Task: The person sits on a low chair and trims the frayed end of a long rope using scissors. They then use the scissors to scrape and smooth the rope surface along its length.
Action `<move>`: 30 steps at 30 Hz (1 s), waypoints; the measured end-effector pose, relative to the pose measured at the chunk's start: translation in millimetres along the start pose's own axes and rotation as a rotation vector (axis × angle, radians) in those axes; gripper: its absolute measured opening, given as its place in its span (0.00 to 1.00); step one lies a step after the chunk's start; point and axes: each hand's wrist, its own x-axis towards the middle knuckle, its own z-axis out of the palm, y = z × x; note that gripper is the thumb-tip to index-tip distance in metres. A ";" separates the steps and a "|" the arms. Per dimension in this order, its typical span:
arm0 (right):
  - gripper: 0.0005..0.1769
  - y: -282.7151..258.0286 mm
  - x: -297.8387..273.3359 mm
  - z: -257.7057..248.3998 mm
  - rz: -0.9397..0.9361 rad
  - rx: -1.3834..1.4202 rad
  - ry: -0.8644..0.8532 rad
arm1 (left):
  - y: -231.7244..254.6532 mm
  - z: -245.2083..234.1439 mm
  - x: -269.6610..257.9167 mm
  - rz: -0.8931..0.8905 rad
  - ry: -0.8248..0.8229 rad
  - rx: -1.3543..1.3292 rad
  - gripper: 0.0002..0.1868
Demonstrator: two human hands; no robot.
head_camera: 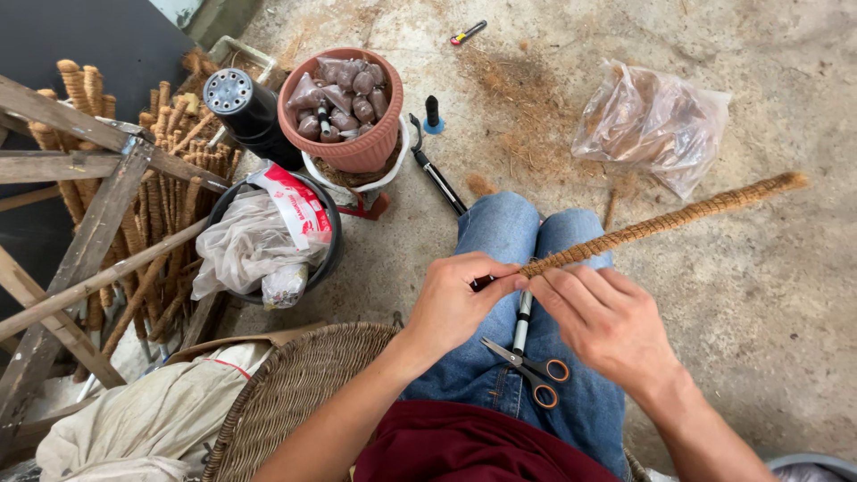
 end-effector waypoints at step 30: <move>0.10 6.9 32.2 -23.3 0.125 0.211 -0.112 | 21.2 -14.5 -6.0 0.650 -0.067 0.519 0.08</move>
